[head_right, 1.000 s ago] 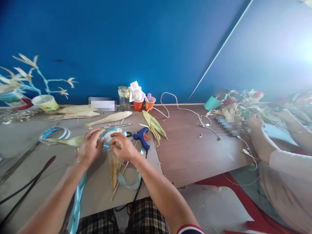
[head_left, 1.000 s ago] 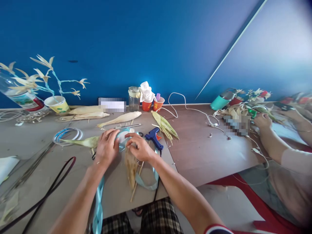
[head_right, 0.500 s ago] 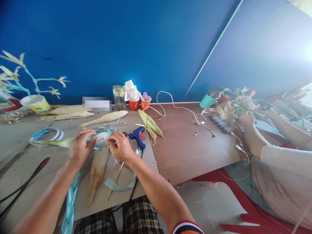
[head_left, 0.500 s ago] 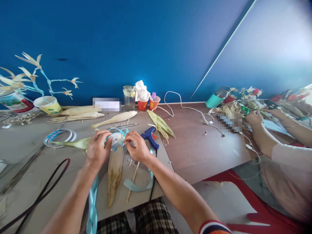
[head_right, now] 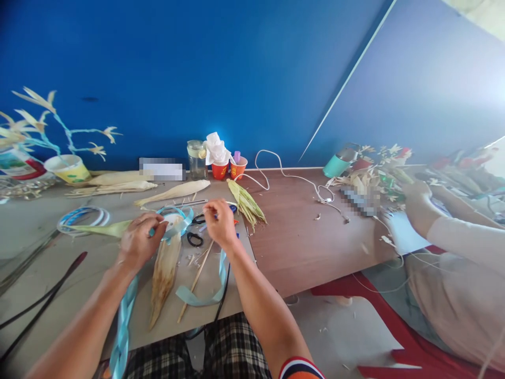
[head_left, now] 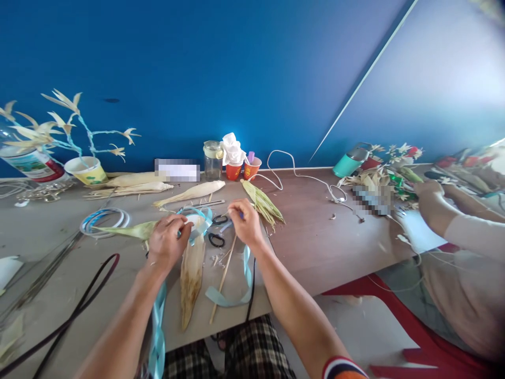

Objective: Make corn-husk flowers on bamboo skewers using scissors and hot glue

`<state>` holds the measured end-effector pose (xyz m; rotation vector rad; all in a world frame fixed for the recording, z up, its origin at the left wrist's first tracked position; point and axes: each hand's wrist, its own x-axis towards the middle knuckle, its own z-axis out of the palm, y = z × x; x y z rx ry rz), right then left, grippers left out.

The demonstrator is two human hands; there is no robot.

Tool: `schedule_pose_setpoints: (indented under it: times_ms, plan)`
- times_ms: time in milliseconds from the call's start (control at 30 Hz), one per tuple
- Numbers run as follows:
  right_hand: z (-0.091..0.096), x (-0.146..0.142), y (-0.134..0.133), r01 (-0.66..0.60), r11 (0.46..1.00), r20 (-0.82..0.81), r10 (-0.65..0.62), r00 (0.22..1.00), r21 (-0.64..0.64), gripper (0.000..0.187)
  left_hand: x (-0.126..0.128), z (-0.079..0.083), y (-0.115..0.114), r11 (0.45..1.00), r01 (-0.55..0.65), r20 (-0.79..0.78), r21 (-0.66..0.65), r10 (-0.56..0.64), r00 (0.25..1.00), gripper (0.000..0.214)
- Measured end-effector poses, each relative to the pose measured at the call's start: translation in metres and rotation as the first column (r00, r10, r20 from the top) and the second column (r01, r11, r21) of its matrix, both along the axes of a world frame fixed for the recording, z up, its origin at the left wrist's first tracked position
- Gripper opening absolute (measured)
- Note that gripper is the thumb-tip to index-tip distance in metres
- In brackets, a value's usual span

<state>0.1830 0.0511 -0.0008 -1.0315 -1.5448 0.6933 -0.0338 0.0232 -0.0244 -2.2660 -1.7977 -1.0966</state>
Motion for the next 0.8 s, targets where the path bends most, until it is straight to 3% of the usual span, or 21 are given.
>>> schedule_pose_setpoints:
  times_ms: [133, 300, 433, 500, 600, 700, 800]
  plan:
    - [0.013, 0.025, 0.010, 0.193, 0.960, -0.087, -0.214, 0.973, -0.205, 0.012, -0.003, -0.006, 0.003, 0.999, -0.041, 0.047, 0.011, 0.041, 0.998, 0.022]
    - [0.023, 0.056, 0.004, 0.141, 0.889, 0.056, -0.129, 0.990, -0.435, 0.013, -0.003, -0.008, 0.005, 1.000, 0.000, 0.055, 0.014, -0.001, 0.998, 0.018]
    - [0.008, 0.076, -0.010, 0.248, 0.804, 0.233, -0.141, 0.962, -0.541, 0.008, 0.000, -0.007, 0.005, 0.997, 0.037, 0.037, 0.065, -0.040, 0.999, 0.022]
    - [-0.004, 0.082, -0.014, 0.324, 0.792, 0.342, -0.156, 0.927, -0.517, 0.009, 0.000, -0.007, 0.005, 0.995, 0.054, 0.025, 0.087, -0.057, 0.998, 0.024]
    - [-0.019, 0.084, -0.015, 0.363, 0.840, 0.462, -0.156, 0.873, -0.403, 0.014, 0.001, -0.009, 0.005, 0.994, 0.057, 0.012, 0.089, -0.058, 0.998, 0.025]
    - [-0.026, 0.081, -0.009, 0.416, 0.851, 0.589, -0.164, 0.791, -0.321, 0.014, 0.001, -0.010, 0.005, 0.996, 0.049, -0.003, 0.071, -0.049, 0.999, 0.025]
    - [-0.029, 0.076, 0.000, 0.440, 0.845, 0.618, -0.176, 0.767, -0.305, 0.014, 0.002, -0.010, 0.004, 0.996, 0.054, -0.012, 0.071, -0.053, 0.999, 0.026]
